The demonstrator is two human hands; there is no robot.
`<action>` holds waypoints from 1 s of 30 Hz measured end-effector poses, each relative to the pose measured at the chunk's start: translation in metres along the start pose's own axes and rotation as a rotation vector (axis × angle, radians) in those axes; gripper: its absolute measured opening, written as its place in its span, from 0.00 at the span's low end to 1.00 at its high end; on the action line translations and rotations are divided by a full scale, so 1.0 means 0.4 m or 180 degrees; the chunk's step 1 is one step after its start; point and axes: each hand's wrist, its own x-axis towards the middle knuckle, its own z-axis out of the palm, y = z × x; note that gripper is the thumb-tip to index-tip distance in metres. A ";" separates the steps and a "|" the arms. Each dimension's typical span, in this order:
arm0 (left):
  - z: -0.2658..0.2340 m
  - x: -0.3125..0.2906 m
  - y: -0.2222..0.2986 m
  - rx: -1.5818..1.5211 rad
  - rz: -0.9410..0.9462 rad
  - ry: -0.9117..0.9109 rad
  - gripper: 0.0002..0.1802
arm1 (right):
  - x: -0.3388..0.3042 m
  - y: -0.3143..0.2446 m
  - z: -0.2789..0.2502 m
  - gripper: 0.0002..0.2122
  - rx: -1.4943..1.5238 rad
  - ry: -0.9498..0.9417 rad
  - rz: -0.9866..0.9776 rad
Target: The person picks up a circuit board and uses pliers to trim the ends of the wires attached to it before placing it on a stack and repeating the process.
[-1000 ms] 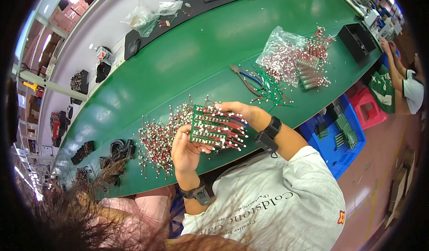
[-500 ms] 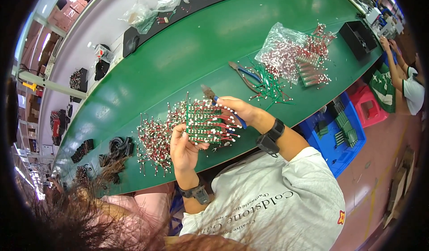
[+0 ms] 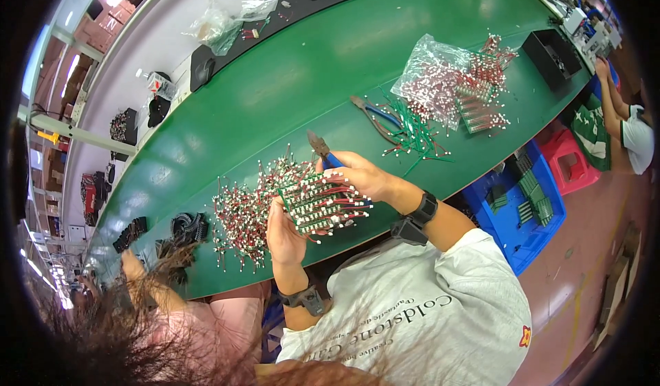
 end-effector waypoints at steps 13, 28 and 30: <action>-0.031 -0.028 -0.030 -0.0107 -0.0375 0.0379 0.41 | 0.007 0.006 0.039 0.10 -0.0626 -0.0217 0.0303; -0.056 -0.041 -0.030 -0.0104 -0.0177 0.0245 0.36 | 0.022 -0.082 0.058 0.11 -0.0738 -0.0256 0.0060; -0.024 -0.047 -0.020 -0.0020 -0.0213 0.0447 0.35 | 0.045 -0.080 0.061 0.10 -0.0744 -0.0377 0.0050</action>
